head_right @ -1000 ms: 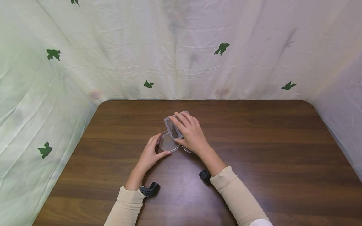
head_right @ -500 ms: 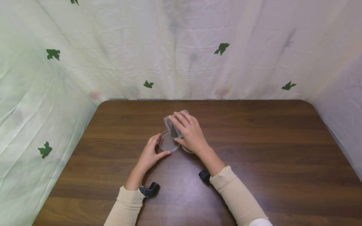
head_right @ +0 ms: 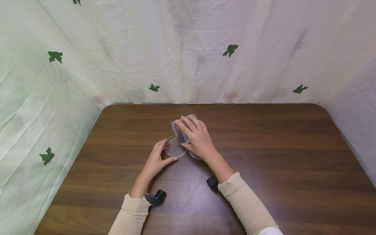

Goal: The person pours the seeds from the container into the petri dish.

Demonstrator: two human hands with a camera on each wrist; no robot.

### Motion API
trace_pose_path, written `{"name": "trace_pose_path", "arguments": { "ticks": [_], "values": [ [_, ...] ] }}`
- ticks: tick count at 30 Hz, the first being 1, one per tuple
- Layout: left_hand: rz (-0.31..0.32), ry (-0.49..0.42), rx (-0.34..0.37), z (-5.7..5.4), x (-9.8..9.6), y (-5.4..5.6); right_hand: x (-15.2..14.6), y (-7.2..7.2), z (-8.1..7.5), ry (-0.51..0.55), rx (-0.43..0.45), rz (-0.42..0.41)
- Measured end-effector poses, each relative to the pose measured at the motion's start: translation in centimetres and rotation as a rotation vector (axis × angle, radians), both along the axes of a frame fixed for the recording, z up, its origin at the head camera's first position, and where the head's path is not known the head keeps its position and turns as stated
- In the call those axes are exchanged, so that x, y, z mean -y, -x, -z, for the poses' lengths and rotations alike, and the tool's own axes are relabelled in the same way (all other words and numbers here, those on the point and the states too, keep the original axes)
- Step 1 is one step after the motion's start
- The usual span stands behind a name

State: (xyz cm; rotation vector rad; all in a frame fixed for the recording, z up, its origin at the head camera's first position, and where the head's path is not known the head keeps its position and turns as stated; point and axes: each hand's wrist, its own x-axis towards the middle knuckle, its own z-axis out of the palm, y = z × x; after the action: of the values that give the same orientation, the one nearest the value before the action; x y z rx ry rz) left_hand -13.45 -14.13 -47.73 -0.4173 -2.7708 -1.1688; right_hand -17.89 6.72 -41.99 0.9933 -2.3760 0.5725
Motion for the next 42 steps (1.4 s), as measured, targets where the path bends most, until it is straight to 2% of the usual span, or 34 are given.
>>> {"name": "trace_pose_path", "arguments": {
  "ticks": [16,42],
  "values": [
    [-0.012,-0.007,0.03,-0.1,-0.01,-0.03,-0.04,0.02,-0.04,-0.009,-0.007,0.009],
    [-0.018,0.002,0.025,0.21,0.07,0.08,-0.04,-0.07,-0.08,-0.014,-0.011,0.015]
  ]
}}
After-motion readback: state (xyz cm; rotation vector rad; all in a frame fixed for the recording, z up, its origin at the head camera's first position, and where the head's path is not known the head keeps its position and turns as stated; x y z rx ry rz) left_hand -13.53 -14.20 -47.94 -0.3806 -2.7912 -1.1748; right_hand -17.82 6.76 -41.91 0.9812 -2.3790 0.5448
